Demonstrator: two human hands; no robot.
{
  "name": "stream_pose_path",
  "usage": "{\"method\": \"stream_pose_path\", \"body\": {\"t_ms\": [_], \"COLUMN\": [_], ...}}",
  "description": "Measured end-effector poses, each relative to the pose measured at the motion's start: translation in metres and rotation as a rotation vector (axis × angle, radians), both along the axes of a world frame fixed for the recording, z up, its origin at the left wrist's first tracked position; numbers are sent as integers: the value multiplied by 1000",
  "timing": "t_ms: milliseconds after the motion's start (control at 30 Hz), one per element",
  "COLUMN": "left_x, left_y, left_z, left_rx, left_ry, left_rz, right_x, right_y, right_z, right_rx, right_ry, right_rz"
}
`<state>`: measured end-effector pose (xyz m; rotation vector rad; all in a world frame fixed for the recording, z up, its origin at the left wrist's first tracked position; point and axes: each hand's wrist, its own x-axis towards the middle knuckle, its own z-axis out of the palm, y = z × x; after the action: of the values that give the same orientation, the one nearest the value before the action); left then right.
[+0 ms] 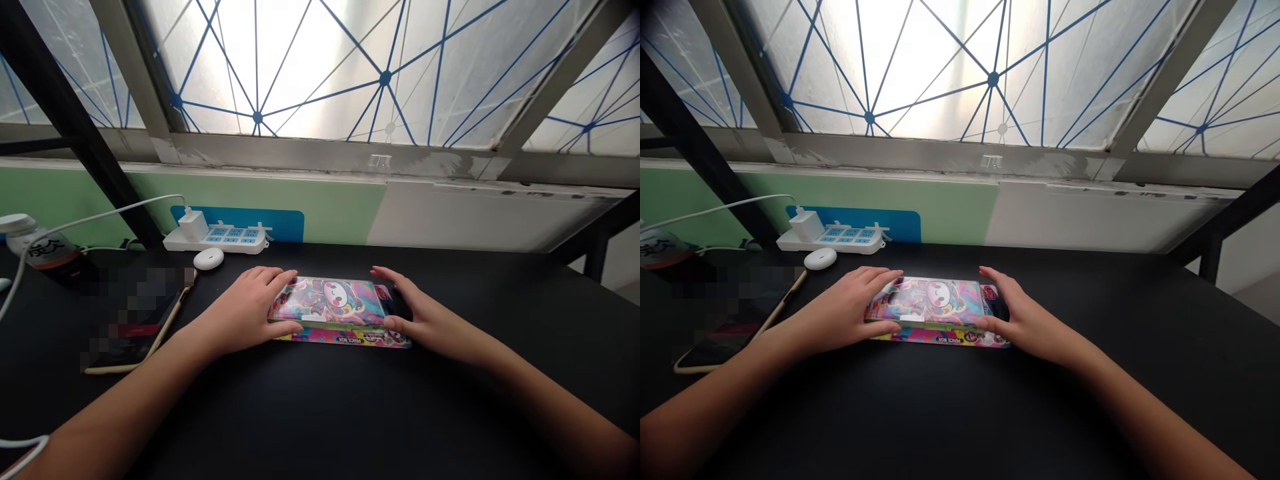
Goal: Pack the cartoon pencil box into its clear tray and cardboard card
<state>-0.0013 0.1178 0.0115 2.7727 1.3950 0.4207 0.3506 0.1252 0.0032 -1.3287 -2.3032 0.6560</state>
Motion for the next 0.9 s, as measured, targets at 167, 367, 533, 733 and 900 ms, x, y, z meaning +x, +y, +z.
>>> {"method": "stream_pose_path", "body": {"t_ms": [167, 367, 533, 733, 900], "left_x": [6, 14, 13, 8, 16], "left_y": [-6, -12, -13, -18, -29], "left_z": [7, 8, 14, 31, 35], "left_rx": [161, 386, 422, 435, 440], "left_ry": [-54, -19, -71, -112, -72], "left_rz": [-37, -52, -38, 4, -41], "right_x": [-1, -5, -5, -4, -5], "right_y": [1, -2, -7, -17, -18], "right_z": [1, 8, 22, 34, 33], "right_rx": [-25, 394, 502, 601, 726], "right_ry": [49, 42, -58, -109, -169], "right_rz": [-6, -111, -70, 34, 65]}}
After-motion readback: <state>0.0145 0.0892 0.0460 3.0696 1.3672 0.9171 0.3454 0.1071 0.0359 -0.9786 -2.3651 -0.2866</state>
